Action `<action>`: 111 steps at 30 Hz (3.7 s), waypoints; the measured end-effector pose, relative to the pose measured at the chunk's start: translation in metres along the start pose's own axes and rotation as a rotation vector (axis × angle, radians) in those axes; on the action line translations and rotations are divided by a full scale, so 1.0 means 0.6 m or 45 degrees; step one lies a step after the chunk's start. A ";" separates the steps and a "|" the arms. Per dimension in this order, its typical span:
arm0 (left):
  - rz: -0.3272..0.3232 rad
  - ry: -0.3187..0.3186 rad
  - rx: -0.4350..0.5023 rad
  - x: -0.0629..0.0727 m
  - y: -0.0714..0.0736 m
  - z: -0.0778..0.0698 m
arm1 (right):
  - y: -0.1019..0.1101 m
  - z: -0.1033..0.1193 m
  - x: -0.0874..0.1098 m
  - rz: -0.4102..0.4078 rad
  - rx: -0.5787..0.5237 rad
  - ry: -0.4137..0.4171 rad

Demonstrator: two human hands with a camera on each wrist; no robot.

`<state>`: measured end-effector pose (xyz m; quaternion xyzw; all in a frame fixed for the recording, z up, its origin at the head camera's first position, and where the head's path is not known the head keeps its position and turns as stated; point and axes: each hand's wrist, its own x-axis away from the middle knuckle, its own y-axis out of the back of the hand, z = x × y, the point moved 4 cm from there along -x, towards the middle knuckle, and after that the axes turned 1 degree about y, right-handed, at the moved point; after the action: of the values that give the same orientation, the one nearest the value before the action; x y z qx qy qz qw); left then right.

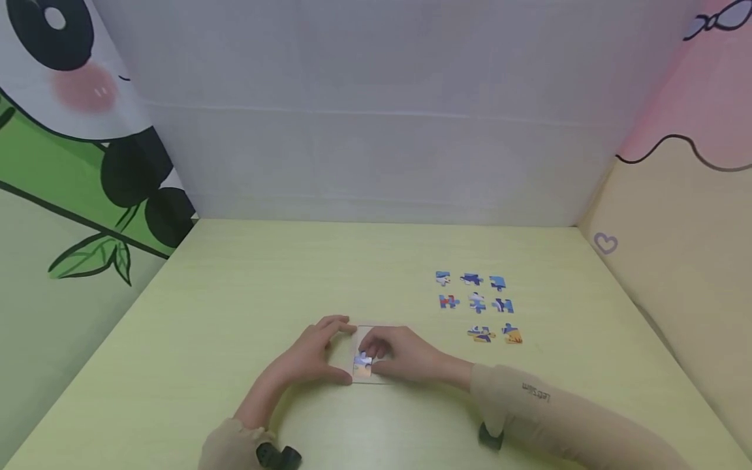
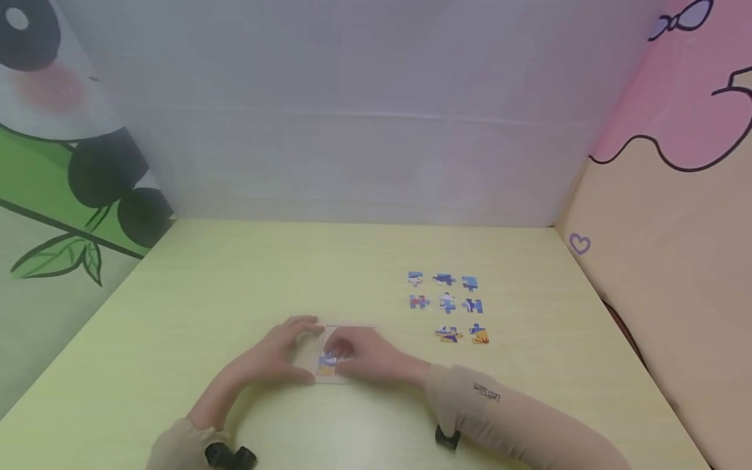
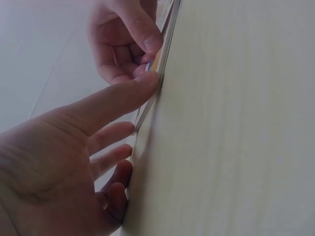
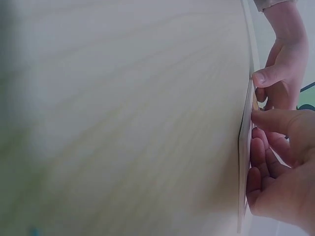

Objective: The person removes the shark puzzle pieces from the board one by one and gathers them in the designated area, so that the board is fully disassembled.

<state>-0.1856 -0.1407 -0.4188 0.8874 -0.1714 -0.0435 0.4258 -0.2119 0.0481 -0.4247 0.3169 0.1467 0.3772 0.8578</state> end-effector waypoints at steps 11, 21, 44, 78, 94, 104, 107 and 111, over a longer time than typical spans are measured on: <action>-0.026 -0.016 0.008 0.003 -0.003 0.001 | 0.003 0.003 -0.008 0.032 -0.004 -0.043; -0.031 0.002 0.018 0.003 -0.006 0.001 | 0.019 0.004 0.000 0.024 0.048 -0.062; -0.049 0.041 -0.031 0.007 -0.011 -0.004 | 0.131 -0.070 0.077 -0.176 0.203 -0.099; -0.043 0.053 -0.017 0.010 -0.008 -0.007 | 0.193 -0.128 0.119 -0.064 0.309 -0.131; -0.041 0.025 -0.009 0.010 -0.006 -0.009 | 0.186 -0.132 0.117 -0.060 0.300 -0.182; -0.043 0.049 0.007 0.010 -0.007 -0.008 | 0.187 -0.125 0.120 -0.085 0.320 -0.198; -0.043 0.050 -0.001 0.009 -0.007 -0.008 | 0.188 -0.122 0.120 -0.095 0.316 -0.202; -0.039 0.046 -0.002 0.007 -0.007 -0.007 | 0.190 -0.121 0.120 -0.099 0.327 -0.205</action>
<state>-0.1795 -0.1365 -0.4193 0.8902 -0.1498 -0.0341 0.4289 -0.2620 0.1915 -0.4059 0.4475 0.1367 0.2953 0.8330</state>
